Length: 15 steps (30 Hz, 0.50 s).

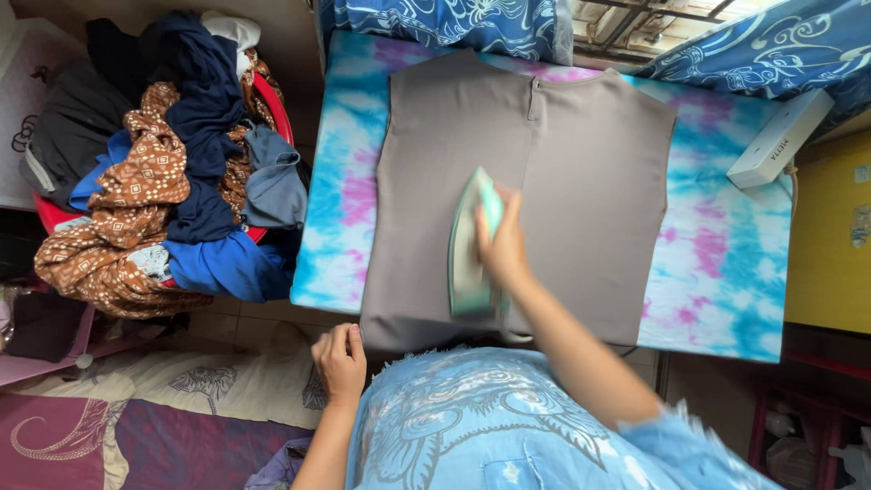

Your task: The person irons a gray short-sleeved shirt on a tie-dye patterned ironing board. They smooth the fabric, use a steam iron to press the front and back, and fold the shirt neatly at the end.

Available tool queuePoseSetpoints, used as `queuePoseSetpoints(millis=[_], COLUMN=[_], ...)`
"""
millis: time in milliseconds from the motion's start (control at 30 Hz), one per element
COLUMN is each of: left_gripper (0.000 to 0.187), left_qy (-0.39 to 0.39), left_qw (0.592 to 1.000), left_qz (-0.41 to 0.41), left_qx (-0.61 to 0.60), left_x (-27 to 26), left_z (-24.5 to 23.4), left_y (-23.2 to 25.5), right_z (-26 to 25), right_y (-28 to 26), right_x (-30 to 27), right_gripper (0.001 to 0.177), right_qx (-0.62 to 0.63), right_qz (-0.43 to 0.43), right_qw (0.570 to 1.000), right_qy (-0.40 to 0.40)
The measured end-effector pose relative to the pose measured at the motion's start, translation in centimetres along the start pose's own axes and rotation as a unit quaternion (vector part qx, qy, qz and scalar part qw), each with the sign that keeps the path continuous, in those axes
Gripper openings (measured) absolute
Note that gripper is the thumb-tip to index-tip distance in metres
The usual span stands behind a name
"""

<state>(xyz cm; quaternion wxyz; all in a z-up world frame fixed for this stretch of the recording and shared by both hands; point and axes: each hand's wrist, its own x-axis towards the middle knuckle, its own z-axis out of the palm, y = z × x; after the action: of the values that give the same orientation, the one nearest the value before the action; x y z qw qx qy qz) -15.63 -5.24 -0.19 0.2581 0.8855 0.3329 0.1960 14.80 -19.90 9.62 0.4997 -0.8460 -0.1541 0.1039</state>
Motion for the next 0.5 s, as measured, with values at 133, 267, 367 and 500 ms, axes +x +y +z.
queuePoseSetpoints(millis=[133,267,367,500], left_gripper=[0.015,0.026,0.029,0.025], left_qy=[0.069,0.048,0.03,-0.033], left_qw=[0.996,0.998,0.999,0.999], left_qz=[0.048,0.034,0.006,-0.032], left_qx=[0.022,0.037,0.013,-0.007], left_x=[4.8,10.9,15.6,17.9], left_z=[0.7,3.3,5.6,7.4], left_y=[2.8,4.4,5.1,5.1], right_z=[0.5,1.4,1.8,2.3], right_y=[0.5,0.2,-1.4,-2.2], right_x=[-4.7,1.8,9.4,10.1], right_gripper=[0.049,0.042,0.046,0.045], right_qx=[-0.006,0.008,0.066,0.077], right_qz=[0.065,-0.068,0.049,-0.009], right_qw=[0.998,0.998,0.995,0.995], right_qy=[-0.02,0.008,-0.063,-0.068])
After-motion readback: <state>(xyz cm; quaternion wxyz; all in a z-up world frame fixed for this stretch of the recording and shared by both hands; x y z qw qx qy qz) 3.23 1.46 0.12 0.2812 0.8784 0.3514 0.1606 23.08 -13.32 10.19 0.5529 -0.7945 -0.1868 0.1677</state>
